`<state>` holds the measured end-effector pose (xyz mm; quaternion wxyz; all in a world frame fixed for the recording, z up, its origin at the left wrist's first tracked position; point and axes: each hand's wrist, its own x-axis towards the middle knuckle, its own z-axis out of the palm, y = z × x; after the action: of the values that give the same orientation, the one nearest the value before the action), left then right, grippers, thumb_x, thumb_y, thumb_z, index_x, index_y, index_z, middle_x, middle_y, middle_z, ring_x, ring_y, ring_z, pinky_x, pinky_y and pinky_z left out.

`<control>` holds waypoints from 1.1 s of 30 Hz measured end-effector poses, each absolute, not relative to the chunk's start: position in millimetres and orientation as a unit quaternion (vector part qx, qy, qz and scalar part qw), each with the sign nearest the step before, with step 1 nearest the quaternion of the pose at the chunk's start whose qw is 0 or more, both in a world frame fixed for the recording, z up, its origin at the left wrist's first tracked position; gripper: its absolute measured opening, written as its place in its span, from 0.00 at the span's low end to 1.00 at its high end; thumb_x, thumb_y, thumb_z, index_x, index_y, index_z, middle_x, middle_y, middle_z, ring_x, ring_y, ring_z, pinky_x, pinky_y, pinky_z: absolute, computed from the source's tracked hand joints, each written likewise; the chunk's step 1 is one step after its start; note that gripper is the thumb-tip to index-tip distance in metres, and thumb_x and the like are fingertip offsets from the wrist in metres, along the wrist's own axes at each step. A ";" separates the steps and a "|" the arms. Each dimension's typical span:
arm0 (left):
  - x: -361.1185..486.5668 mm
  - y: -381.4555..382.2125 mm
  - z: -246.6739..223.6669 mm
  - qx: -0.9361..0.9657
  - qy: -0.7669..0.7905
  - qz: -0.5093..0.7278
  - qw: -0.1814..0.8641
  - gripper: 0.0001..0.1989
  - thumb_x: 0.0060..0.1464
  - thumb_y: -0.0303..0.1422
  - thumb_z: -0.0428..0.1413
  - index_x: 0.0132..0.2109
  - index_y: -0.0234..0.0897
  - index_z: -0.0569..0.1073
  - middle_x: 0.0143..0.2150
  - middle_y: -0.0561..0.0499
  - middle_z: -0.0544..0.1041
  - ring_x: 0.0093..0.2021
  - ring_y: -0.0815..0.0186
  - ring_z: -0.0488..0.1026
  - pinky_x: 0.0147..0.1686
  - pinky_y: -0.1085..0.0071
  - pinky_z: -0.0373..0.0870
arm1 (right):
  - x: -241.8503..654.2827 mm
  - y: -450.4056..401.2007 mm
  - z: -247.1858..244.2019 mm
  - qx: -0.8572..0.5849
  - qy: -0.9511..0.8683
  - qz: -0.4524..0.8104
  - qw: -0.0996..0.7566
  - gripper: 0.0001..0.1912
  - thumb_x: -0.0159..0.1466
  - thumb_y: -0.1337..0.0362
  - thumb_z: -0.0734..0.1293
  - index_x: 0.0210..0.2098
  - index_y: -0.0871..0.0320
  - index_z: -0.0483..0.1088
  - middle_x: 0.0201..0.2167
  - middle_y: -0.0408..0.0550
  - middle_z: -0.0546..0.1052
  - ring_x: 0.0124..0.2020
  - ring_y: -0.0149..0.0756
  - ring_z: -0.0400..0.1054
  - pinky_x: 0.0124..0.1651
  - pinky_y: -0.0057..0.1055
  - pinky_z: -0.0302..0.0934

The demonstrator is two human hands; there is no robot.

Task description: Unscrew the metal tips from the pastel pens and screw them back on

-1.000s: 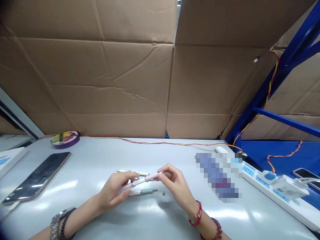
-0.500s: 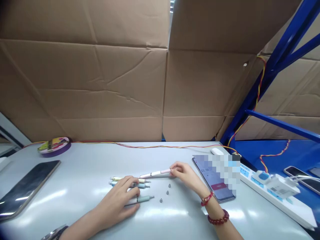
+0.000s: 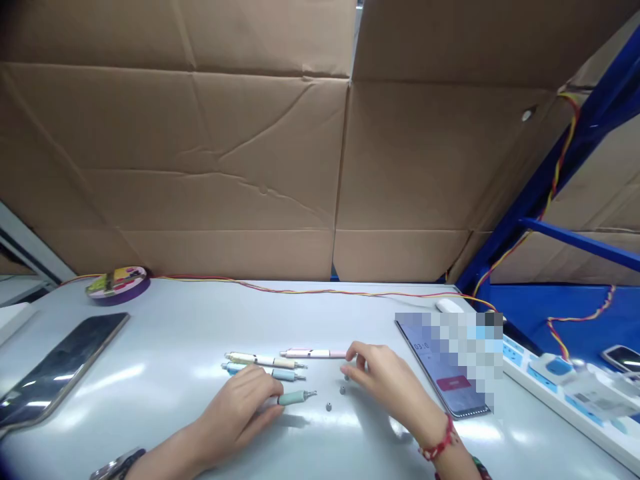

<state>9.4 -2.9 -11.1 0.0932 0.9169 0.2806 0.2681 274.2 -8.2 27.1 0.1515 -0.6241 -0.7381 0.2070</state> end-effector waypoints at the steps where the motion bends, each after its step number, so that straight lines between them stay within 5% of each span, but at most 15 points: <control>1: 9.3 -3.0 -12.0 0.917 0.276 0.271 0.102 0.12 0.64 0.35 0.39 0.38 0.37 0.65 0.28 0.51 0.72 0.27 0.65 0.67 0.28 0.71 0.63 | 272.4 -9.5 26.1 -0.615 -0.744 0.210 0.153 0.07 0.59 0.59 0.62 0.31 0.53 0.70 0.23 0.44 0.74 0.24 0.36 0.66 0.26 0.29 0.54; 5: 8.8 -3.2 -14.3 0.906 0.290 0.276 0.141 0.15 0.65 0.37 0.36 0.40 0.37 0.64 0.28 0.51 0.73 0.26 0.66 0.69 0.25 0.74 0.63 | 266.3 -11.0 21.7 -0.601 -0.749 0.204 0.190 0.07 0.57 0.65 0.63 0.24 0.53 0.71 0.20 0.45 0.74 0.22 0.37 0.66 0.25 0.31 0.56; 10: 8.9 -3.2 -15.8 0.885 0.342 0.256 0.184 0.12 0.64 0.36 0.37 0.41 0.38 0.63 0.25 0.54 0.71 0.23 0.66 0.68 0.22 0.74 0.62 | 259.4 -17.5 34.2 -0.560 -0.725 0.234 0.324 0.08 0.62 0.60 0.61 0.35 0.53 0.72 0.34 0.46 0.77 0.35 0.40 0.70 0.38 0.33 0.63; 13: 9.3 -4.6 -14.5 0.880 0.339 0.257 0.210 0.11 0.63 0.34 0.38 0.48 0.37 0.61 0.27 0.54 0.73 0.24 0.66 0.70 0.24 0.74 0.64 | 253.3 -24.0 40.6 -0.528 -0.713 0.292 0.357 0.07 0.61 0.59 0.63 0.34 0.53 0.73 0.32 0.45 0.77 0.34 0.38 0.70 0.38 0.31 0.64; 19: 10.0 -6.1 -7.8 0.888 0.299 0.266 0.226 0.12 0.63 0.31 0.39 0.49 0.41 0.63 0.42 0.52 0.75 0.38 0.65 0.74 0.36 0.73 0.68 | 241.0 -29.2 35.7 -0.464 -0.747 0.314 0.358 0.05 0.62 0.63 0.64 0.34 0.54 0.72 0.30 0.44 0.76 0.33 0.36 0.69 0.38 0.31 0.63; 33: 10.7 -5.3 -9.4 0.880 0.318 0.254 0.246 0.12 0.62 0.35 0.40 0.45 0.38 0.65 0.34 0.51 0.75 0.30 0.66 0.72 0.30 0.74 0.67 | 235.1 -31.0 33.1 -0.424 -0.783 0.266 0.370 0.05 0.62 0.66 0.63 0.35 0.53 0.71 0.32 0.44 0.77 0.35 0.37 0.70 0.45 0.35 0.63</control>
<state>10.7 -5.3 -9.4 0.2458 0.8797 0.3184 0.2537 235.1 -31.0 33.1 0.3698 -0.4242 -0.7827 0.2659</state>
